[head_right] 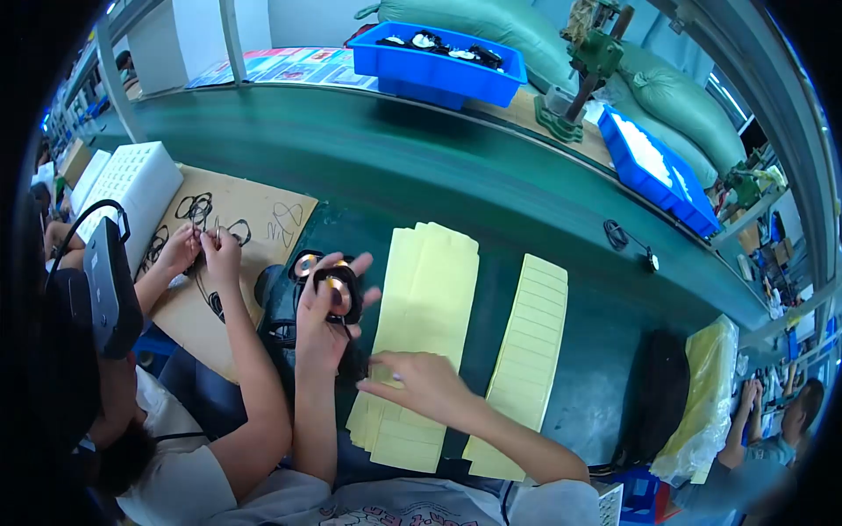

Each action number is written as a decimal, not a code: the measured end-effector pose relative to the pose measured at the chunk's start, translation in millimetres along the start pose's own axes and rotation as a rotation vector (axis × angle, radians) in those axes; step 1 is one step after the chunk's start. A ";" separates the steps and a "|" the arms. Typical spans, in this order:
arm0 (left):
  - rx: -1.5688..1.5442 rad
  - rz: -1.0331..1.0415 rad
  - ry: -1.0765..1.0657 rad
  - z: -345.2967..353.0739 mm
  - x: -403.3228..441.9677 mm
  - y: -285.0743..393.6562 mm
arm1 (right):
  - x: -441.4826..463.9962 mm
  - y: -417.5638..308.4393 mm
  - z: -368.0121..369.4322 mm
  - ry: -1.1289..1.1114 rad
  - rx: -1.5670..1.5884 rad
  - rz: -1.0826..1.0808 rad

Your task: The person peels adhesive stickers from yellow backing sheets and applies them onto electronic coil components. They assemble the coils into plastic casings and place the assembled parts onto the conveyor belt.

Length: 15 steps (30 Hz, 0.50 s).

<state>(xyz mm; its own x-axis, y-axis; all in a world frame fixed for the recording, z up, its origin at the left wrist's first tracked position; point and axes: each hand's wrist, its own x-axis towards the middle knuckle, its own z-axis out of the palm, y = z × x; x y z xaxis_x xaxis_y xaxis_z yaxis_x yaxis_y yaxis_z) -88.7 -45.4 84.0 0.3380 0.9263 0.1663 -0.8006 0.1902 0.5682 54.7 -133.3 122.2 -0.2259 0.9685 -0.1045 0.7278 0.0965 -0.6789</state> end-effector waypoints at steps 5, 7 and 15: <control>0.482 0.297 0.297 -1.6 5.2 0.1 | 54.5 23.1 32.6 0.026 0.248 -0.142; 0.579 0.357 0.396 -10.1 7.4 2.7 | 73.8 17.0 29.0 0.009 0.225 -0.141; 1.300 0.314 0.615 -28.9 11.2 10.0 | 77.1 8.8 33.7 -0.086 0.141 -0.172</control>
<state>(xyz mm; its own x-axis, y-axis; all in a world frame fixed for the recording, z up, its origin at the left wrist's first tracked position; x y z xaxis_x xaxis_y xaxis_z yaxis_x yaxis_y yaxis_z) -107.3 -23.7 68.2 -0.2869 0.9263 0.2443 0.3106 -0.1513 0.9384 21.9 -65.5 83.7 -0.3970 0.9171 -0.0362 0.5781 0.2193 -0.7859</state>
